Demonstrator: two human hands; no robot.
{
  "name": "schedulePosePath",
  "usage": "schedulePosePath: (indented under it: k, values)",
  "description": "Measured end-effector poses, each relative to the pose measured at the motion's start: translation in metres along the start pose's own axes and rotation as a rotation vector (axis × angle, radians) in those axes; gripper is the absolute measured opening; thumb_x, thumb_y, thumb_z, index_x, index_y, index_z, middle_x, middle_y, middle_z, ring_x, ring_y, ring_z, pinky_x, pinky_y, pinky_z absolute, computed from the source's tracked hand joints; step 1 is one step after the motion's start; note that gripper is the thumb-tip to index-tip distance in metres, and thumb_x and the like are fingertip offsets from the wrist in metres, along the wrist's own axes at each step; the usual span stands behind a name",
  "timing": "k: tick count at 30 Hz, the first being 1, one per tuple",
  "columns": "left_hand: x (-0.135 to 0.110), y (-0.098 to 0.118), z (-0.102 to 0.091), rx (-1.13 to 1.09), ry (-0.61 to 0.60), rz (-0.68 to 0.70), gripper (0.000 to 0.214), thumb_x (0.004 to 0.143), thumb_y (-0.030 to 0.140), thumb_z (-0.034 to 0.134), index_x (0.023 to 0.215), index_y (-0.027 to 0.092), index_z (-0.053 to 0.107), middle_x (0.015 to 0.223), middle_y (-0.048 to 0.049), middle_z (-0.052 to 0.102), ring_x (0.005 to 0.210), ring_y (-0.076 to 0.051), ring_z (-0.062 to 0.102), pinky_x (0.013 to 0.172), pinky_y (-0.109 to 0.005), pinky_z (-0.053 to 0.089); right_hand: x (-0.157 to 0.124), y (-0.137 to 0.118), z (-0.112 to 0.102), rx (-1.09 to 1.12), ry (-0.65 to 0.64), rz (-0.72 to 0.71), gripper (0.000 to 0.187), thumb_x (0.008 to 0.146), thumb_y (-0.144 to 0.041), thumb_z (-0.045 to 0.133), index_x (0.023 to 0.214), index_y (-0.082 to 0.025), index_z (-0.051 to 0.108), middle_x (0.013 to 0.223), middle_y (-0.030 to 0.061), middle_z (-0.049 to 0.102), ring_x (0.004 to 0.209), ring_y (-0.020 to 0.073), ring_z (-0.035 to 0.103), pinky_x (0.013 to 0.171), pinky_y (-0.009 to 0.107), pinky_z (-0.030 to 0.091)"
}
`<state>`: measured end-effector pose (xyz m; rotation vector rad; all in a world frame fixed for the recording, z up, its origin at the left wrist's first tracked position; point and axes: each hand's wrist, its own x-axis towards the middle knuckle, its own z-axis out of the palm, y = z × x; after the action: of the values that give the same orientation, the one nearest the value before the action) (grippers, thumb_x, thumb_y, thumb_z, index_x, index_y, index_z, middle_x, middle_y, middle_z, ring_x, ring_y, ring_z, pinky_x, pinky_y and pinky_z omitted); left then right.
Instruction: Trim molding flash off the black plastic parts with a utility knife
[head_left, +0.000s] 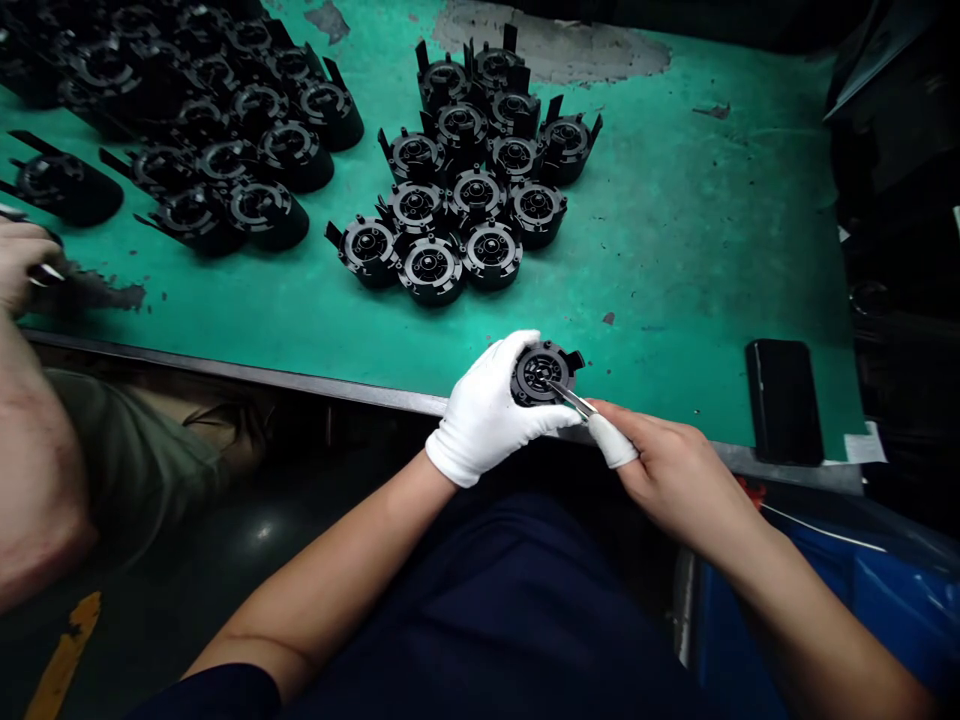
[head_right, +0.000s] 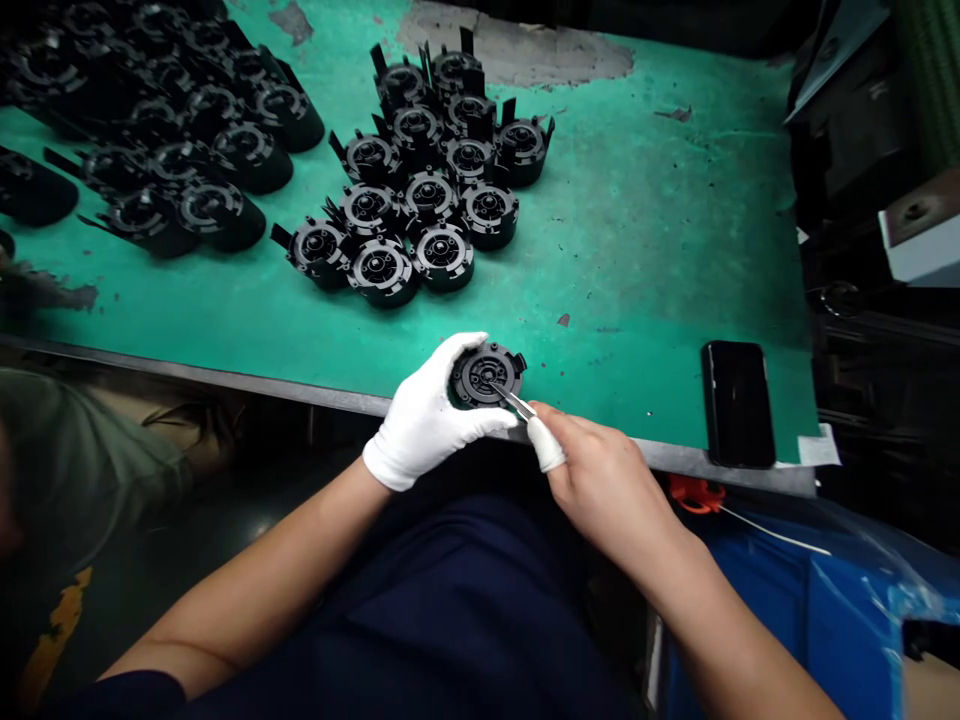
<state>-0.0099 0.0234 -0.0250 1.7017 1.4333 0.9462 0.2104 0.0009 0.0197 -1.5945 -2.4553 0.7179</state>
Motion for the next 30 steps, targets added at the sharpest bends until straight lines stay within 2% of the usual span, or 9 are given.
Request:
schedulePosePath:
  k: [4,7,12,14,18,24,30]
  values:
    - [-0.005,0.003,0.007,-0.012,0.057,-0.021,0.087,0.068,0.060,0.086,0.136,0.021,0.049,0.137,-0.0104,0.062,0.129,-0.028,0.060,0.113,-0.041,0.047,-0.006,-0.005,0.015,-0.003,0.086,0.012,0.042,0.096,-0.017,0.047,0.134,-0.012,0.066,0.126,0.0121,0.073,0.109,0.0296,0.072,0.098,0.043,0.057]
    - [-0.006,0.004,0.009,-0.009,0.087,-0.027,0.088,0.067,0.061,0.086,0.136,0.021,0.049,0.137,-0.0107,0.062,0.128,-0.029,0.061,0.114,-0.042,0.047,-0.010,-0.009,0.022,0.052,0.083,0.007,0.042,0.097,-0.016,0.045,0.133,-0.011,0.066,0.124,0.0131,0.074,0.107,0.0291,0.073,0.094,0.042,0.058]
    - [-0.008,0.000,0.013,-0.001,0.120,0.005,0.088,0.068,0.062,0.085,0.136,0.020,0.049,0.137,-0.0116,0.062,0.128,-0.029,0.061,0.115,-0.043,0.047,-0.007,0.004,0.014,0.265,0.082,0.072,0.037,0.102,-0.030,0.049,0.135,-0.025,0.066,0.133,0.0048,0.070,0.119,0.0236,0.067,0.099,0.036,0.055]
    - [-0.008,-0.002,0.015,0.001,0.128,0.014,0.088,0.068,0.061,0.086,0.136,0.020,0.048,0.136,-0.0121,0.061,0.128,-0.029,0.061,0.114,-0.044,0.047,0.000,0.012,0.009,0.287,0.095,0.089,0.036,0.103,-0.035,0.049,0.134,-0.028,0.067,0.133,0.0031,0.070,0.120,0.0219,0.066,0.098,0.033,0.054]
    - [-0.008,-0.005,0.017,0.008,0.129,0.019,0.090,0.067,0.062,0.086,0.136,0.019,0.047,0.137,-0.0129,0.061,0.130,-0.030,0.060,0.115,-0.045,0.047,0.013,0.018,0.003,0.082,0.062,0.097,0.035,0.104,-0.038,0.049,0.130,-0.029,0.070,0.117,0.0025,0.076,0.106,0.0221,0.071,0.088,0.032,0.053]
    - [-0.008,-0.005,0.016,-0.008,0.114,0.018,0.089,0.069,0.062,0.085,0.137,0.019,0.046,0.135,-0.0127,0.062,0.129,-0.030,0.060,0.114,-0.045,0.047,0.015,0.007,0.003,-0.257,0.136,0.091,0.036,0.104,-0.042,0.049,0.133,-0.033,0.069,0.095,0.0017,0.075,0.087,0.0218,0.072,0.063,0.032,0.044]
    - [-0.006,-0.001,0.015,-0.008,0.099,0.011,0.082,0.072,0.059,0.084,0.135,0.020,0.047,0.132,-0.0119,0.063,0.126,-0.030,0.061,0.113,-0.047,0.048,0.015,0.009,0.000,-0.271,0.109,0.073,0.033,0.103,-0.040,0.051,0.130,-0.034,0.069,0.097,-0.0003,0.074,0.087,0.0200,0.072,0.062,0.031,0.041]
